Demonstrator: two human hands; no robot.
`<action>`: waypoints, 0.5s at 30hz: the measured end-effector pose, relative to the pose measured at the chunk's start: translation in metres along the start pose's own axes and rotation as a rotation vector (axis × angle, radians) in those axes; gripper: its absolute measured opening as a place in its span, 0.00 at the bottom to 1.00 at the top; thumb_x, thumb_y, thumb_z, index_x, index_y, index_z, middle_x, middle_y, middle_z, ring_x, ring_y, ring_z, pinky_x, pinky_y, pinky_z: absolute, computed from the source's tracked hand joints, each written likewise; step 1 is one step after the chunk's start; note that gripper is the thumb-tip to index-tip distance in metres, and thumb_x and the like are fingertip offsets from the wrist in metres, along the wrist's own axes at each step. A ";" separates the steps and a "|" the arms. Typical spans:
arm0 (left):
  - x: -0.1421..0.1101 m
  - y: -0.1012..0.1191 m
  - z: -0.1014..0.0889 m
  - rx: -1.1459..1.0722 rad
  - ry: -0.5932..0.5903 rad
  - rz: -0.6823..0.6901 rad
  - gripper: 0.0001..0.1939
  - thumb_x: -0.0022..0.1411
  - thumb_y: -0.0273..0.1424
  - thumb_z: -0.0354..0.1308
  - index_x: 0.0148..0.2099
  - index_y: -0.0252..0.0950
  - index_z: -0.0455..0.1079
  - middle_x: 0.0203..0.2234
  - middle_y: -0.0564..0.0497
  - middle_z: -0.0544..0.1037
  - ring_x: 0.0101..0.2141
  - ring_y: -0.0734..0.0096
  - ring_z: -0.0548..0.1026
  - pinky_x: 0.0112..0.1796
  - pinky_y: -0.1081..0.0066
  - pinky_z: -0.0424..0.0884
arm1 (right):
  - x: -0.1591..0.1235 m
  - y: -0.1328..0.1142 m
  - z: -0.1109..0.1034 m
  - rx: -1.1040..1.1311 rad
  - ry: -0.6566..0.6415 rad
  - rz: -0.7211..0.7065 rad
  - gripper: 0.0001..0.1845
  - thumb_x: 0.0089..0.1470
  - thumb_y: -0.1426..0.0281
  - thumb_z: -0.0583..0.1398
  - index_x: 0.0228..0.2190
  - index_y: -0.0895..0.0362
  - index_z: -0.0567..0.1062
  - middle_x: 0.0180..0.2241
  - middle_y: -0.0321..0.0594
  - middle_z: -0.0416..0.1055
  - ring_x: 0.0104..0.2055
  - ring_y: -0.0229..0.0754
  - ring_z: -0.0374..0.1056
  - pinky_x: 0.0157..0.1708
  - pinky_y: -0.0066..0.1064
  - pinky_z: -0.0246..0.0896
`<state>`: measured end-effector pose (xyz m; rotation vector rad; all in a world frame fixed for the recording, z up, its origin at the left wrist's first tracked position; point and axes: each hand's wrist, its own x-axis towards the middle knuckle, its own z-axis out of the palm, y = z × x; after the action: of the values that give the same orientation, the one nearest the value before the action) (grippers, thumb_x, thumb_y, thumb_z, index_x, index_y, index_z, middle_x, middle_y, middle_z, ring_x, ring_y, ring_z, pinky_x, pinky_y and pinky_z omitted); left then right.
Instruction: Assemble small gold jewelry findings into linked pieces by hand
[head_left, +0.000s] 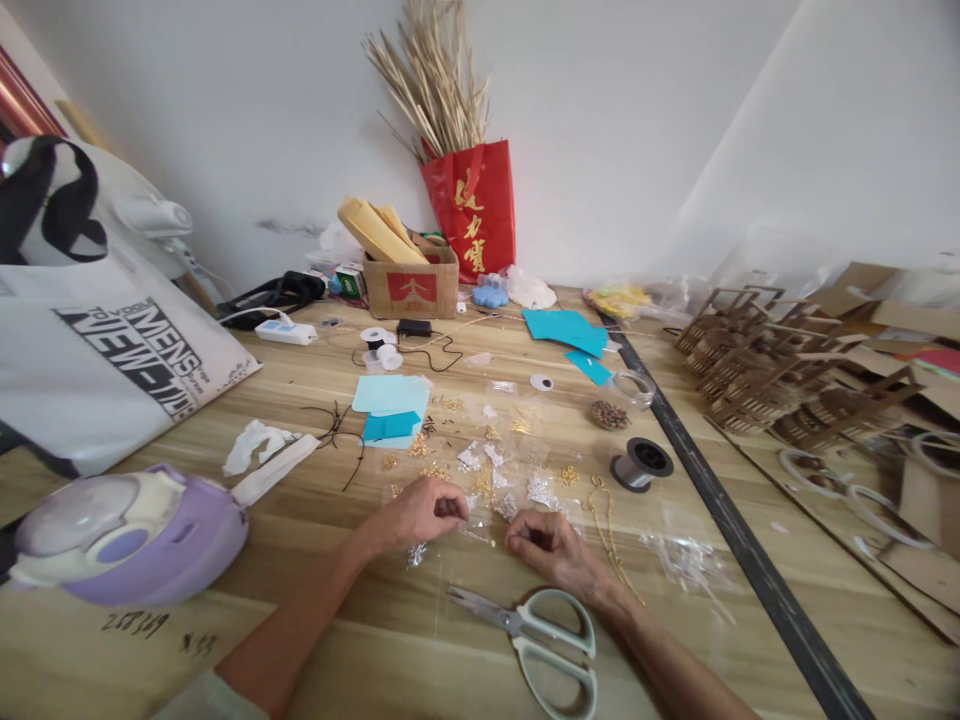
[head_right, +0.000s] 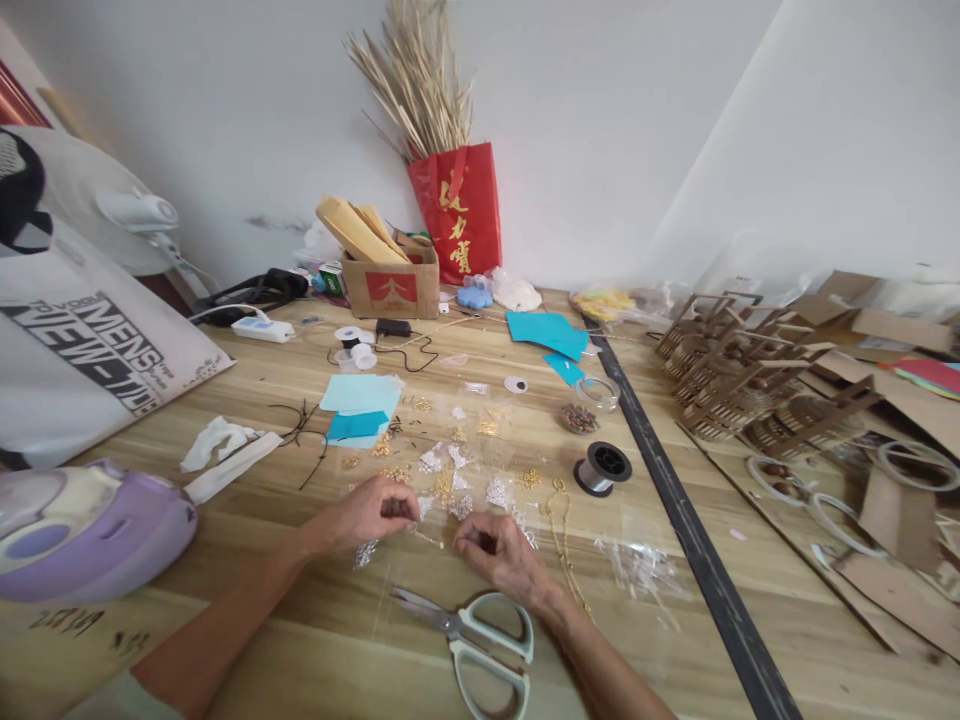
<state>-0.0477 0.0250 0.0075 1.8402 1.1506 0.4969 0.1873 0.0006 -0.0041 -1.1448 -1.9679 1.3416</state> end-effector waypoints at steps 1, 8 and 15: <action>-0.001 0.002 0.000 0.027 -0.011 -0.002 0.07 0.49 0.24 0.57 0.29 0.34 0.76 0.19 0.53 0.75 0.21 0.73 0.69 0.23 0.77 0.62 | 0.000 0.001 0.000 -0.015 -0.003 -0.006 0.12 0.53 0.66 0.58 0.23 0.59 0.73 0.20 0.33 0.61 0.21 0.33 0.52 0.20 0.25 0.44; -0.007 0.012 0.000 0.199 -0.076 0.053 0.10 0.46 0.21 0.54 0.27 0.35 0.76 0.18 0.54 0.76 0.21 0.73 0.70 0.23 0.77 0.60 | -0.001 0.004 0.001 -0.072 -0.002 -0.017 0.08 0.53 0.71 0.57 0.24 0.59 0.73 0.20 0.32 0.61 0.21 0.33 0.53 0.20 0.24 0.44; -0.009 0.015 0.000 0.366 -0.142 0.051 0.10 0.48 0.22 0.53 0.28 0.36 0.76 0.23 0.51 0.79 0.27 0.70 0.73 0.28 0.76 0.62 | 0.000 0.006 0.002 -0.087 0.006 -0.024 0.07 0.50 0.74 0.57 0.24 0.60 0.73 0.20 0.33 0.63 0.21 0.32 0.53 0.20 0.23 0.45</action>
<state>-0.0442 0.0146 0.0209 2.1833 1.1556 0.1860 0.1878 0.0005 -0.0106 -1.1595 -2.0474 1.2499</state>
